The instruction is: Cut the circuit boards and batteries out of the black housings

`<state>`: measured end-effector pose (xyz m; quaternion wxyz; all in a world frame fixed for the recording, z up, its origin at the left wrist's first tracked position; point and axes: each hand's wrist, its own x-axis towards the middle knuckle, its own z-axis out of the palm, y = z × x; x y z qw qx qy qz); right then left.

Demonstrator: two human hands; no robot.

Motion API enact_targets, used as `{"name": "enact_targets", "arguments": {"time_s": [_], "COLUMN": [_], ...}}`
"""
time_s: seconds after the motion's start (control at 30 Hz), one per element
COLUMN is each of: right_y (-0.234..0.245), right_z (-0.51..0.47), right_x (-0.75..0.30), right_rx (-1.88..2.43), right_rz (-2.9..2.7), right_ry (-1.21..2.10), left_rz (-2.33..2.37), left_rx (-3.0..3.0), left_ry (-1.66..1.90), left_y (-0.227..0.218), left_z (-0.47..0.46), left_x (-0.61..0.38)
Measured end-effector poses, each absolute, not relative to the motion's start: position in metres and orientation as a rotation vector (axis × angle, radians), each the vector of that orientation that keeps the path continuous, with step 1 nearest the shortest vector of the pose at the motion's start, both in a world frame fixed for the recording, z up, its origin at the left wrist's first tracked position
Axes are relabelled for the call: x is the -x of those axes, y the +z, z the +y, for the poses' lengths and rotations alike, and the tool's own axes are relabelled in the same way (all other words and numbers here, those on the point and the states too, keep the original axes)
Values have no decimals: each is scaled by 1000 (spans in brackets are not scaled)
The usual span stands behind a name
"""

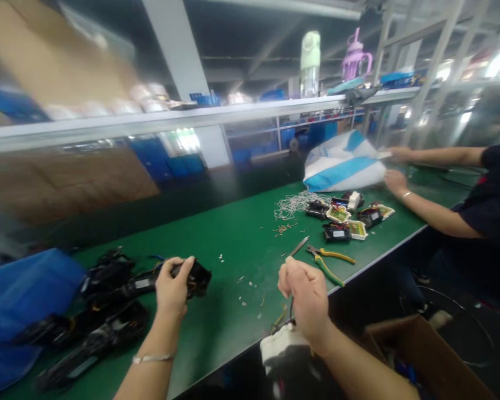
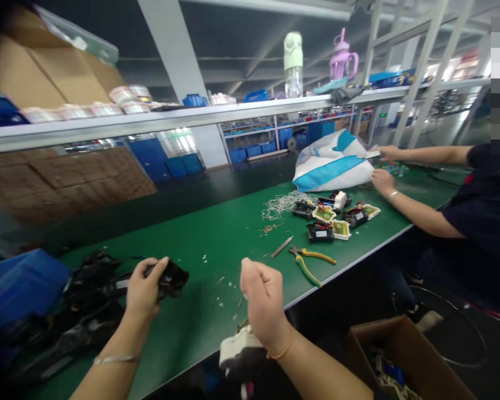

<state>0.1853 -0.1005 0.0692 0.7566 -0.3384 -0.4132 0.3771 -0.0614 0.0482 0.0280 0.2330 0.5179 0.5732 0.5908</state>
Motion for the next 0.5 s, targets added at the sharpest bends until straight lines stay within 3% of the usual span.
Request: {"name": "enact_targets", "arguments": {"time_s": [0.2, 0.5], "right_y": [99, 148], "right_z": [-79, -81], "right_x": [-176, -234], "right_rx": [473, 474], "right_rz": [-879, -904], "right_ry": [1007, 967], "left_rz": [1200, 1294], "left_rx": [-1609, -1758], "left_ry": [1382, 1206], "left_y": [61, 48], "left_z": [13, 2], "left_x": [20, 25]}}
